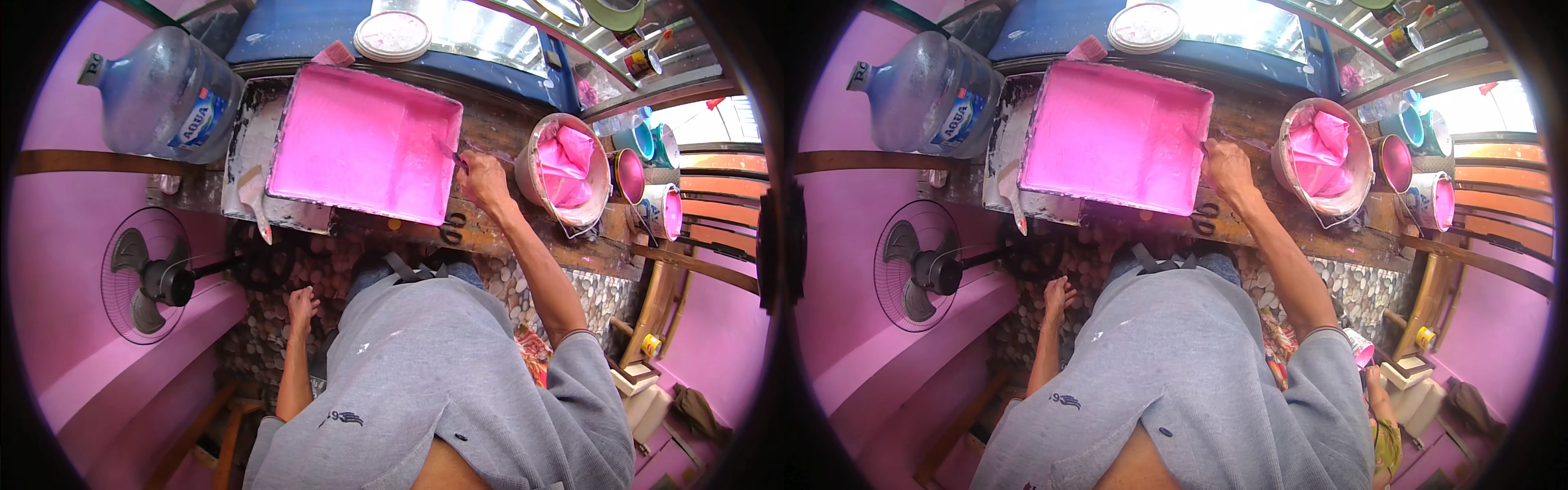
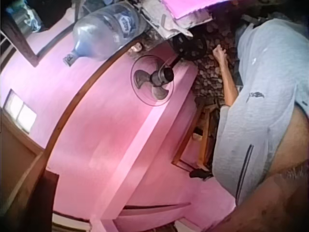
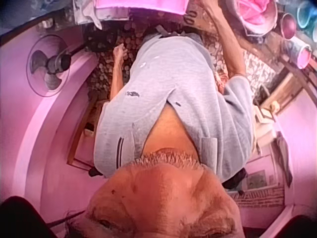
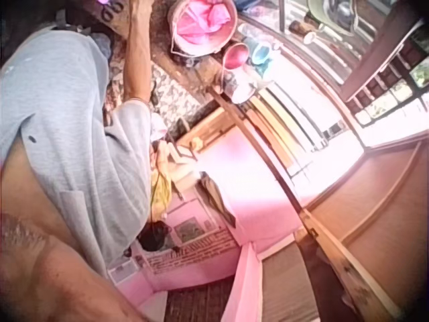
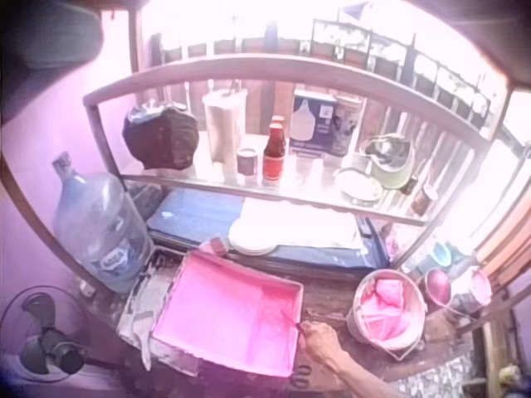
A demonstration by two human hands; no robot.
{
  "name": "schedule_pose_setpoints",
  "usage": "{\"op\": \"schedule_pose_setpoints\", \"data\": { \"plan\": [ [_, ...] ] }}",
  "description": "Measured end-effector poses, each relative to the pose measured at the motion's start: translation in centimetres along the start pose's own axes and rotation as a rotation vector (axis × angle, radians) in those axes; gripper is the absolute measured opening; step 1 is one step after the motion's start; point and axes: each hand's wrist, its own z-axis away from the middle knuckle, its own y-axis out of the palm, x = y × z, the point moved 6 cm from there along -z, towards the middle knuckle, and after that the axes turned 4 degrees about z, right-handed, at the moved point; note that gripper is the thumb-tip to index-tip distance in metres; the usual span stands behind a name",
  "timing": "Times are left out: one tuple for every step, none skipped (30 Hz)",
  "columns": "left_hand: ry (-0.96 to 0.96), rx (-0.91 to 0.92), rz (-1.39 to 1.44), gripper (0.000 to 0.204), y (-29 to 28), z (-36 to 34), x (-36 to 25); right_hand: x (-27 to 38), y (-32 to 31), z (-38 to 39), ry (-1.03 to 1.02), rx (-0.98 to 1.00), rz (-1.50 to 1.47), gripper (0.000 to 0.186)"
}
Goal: The person spreads pink paint in a tray using a putty knife, stirs paint in a small bucket with a stick, and then dips a paint roller into a bucket of pink paint.
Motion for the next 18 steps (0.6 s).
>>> {"op": "schedule_pose_setpoints", "data": {
  "plan": [
    [-0.015,-0.024,-0.033,0.034,-0.9,-0.5,1.5,0.1,0.5,0.5,-0.009,0.064,-0.024,0.021],
    [-0.018,-0.020,-0.032,0.034,-1.6,-1.0,2.7,0.2,1.0,1.1,-0.019,0.128,-0.047,0.021],
    [-0.063,-0.023,-0.069,0.034,-2.5,-1.3,4.2,1.1,0.3,1.6,-0.006,0.176,-0.120,0.019],
    [-0.109,-0.025,-0.106,0.035,-3.3,-1.5,5.8,1.4,0.1,1.8,-0.008,0.181,-0.118,0.019],
    [-0.122,-0.045,-0.121,0.035,-4.0,-1.6,7.0,1.4,-0.5,2.0,0.001,0.132,-0.161,0.019],
    [-0.124,-0.044,-0.121,0.035,-4.7,-2.0,8.2,1.4,-1.0,2.2,0.009,0.084,-0.206,0.019],
    [-0.158,-0.043,-0.197,0.035,-5.5,-2.4,9.5,1.3,-0.7,2.4,0.009,0.086,-0.205,0.019],
    [-0.190,-0.039,-0.274,0.034,-6.1,-2.9,10.7,0.9,-0.5,2.7,0.020,0.063,-0.144,0.019],
    [-0.198,-0.049,-0.325,0.035,-6.5,-3.1,11.4,0.9,-0.4,2.9,0.029,0.041,-0.084,0.020],
    [-0.197,-0.047,-0.325,0.035,-6.8,-3.3,12.0,1.1,-0.4,3.2,0.029,0.040,-0.082,0.020],
    [-0.170,-0.022,-0.332,0.035,-6.8,-3.2,12.1,1.5,0.0,3.7,0.023,0.098,-0.134,0.020],
    [-0.143,0.002,-0.338,0.035,-6.7,-3.2,12.1,1.9,0.5,4.1,0.017,0.157,-0.187,0.020],
    [-0.144,0.002,-0.338,0.035,-6.6,-3.3,12.1,2.2,0.3,4.3,0.030,0.146,-0.282,0.021],
    [-0.139,0.003,-0.311,0.033,-6.4,-3.4,11.9,2.4,0.2,4.3,0.028,0.149,-0.282,0.021],
    [-0.134,0.005,-0.285,0.032,-5.9,-3.3,11.3,2.4,0.0,4.4,0.055,0.124,-0.256,0.021],
    [-0.137,0.005,-0.283,0.032,-5.5,-3.2,10.8,2.3,0.0,4.4,0.083,0.099,-0.229,0.021],
    [-0.104,0.035,-0.259,0.031,-4.4,-2.5,9.2,2.2,0.1,4.7,0.086,0.099,-0.225,0.021],
    [-0.069,0.059,-0.234,0.031,-3.8,-2.5,8.1,2.2,0.5,5.0,0.087,0.125,-0.208,0.022]
  ]
}}
